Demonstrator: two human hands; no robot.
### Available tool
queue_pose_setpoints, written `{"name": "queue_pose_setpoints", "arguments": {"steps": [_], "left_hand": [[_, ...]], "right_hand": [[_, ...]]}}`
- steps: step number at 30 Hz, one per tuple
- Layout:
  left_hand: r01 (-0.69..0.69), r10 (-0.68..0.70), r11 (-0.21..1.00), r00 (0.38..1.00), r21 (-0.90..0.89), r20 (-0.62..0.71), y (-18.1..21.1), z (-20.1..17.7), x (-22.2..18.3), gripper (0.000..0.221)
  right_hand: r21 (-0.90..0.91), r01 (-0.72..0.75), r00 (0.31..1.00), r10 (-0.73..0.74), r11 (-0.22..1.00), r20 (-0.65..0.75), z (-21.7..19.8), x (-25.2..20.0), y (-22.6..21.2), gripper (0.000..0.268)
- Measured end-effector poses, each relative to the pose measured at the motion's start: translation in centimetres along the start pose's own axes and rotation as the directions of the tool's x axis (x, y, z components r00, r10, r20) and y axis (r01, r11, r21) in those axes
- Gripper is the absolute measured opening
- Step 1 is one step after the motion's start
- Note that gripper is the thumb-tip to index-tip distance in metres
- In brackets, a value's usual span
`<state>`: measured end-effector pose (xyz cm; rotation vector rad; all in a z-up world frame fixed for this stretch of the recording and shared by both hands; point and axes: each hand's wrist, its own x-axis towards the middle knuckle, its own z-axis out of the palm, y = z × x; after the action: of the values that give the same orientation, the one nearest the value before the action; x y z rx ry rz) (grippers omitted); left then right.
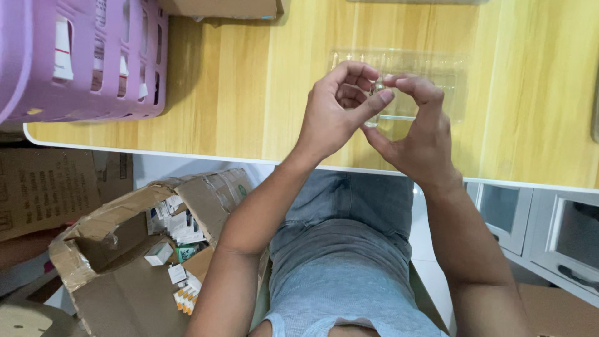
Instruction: The person places small glass vials into a clear plastic tray, one by one, from a larger container. After filling the tray, the person places a folded paper insert on top and closes the tray with a lid.
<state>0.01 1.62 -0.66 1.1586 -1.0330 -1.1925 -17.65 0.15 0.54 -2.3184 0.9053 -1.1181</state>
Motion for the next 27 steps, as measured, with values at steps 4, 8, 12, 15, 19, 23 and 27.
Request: {"name": "queue_pose_setpoints", "arguments": {"steps": [4, 8, 12, 15, 19, 23, 27], "left_hand": [[-0.016, 0.032, 0.975, 0.997, -0.222, 0.068, -0.7, -0.7, 0.4, 0.029], [0.102, -0.047, 0.931, 0.985, -0.35, 0.163, -1.5, -1.4, 0.4, 0.031], [0.114, -0.044, 0.924, 0.979, -0.365, 0.197, -1.4, -1.5, 0.4, 0.033], [0.079, -0.01, 0.935, 0.981, -0.347, 0.196, -0.8, -1.2, 0.2, 0.034], [0.027, -0.038, 0.976, 0.998, 0.217, 0.05, 0.0, -1.4, 0.1, 0.04], [-0.234, 0.39, 0.613, 0.92, 0.755, -0.031, -0.2, -2.8, 1.0, 0.04], [-0.276, 0.365, 0.559, 0.929, 0.782, 0.066, -1.8, -3.0, 0.6, 0.04]], "right_hand": [[0.052, 0.001, 1.0, -0.001, 0.999, -0.009, 0.2, 0.0, -0.1, 0.08], [0.077, 0.021, 1.0, -0.02, 0.997, -0.016, -0.3, -0.1, -0.3, 0.081], [0.142, -0.001, 1.0, 0.004, 0.99, -0.018, -0.7, -0.1, -0.1, 0.08], [0.13, 0.014, 1.0, -0.012, 0.991, -0.016, -0.7, 0.0, 0.1, 0.078], [0.099, 0.034, 0.999, -0.03, 0.995, -0.046, -1.6, 0.6, 1.1, 0.071], [-0.111, -0.038, 0.999, 0.037, 0.993, -0.015, -3.3, 1.3, 2.3, 0.053], [-0.172, -0.032, 0.994, 0.048, 0.985, 0.093, -2.2, 1.6, 3.0, 0.039]]}}
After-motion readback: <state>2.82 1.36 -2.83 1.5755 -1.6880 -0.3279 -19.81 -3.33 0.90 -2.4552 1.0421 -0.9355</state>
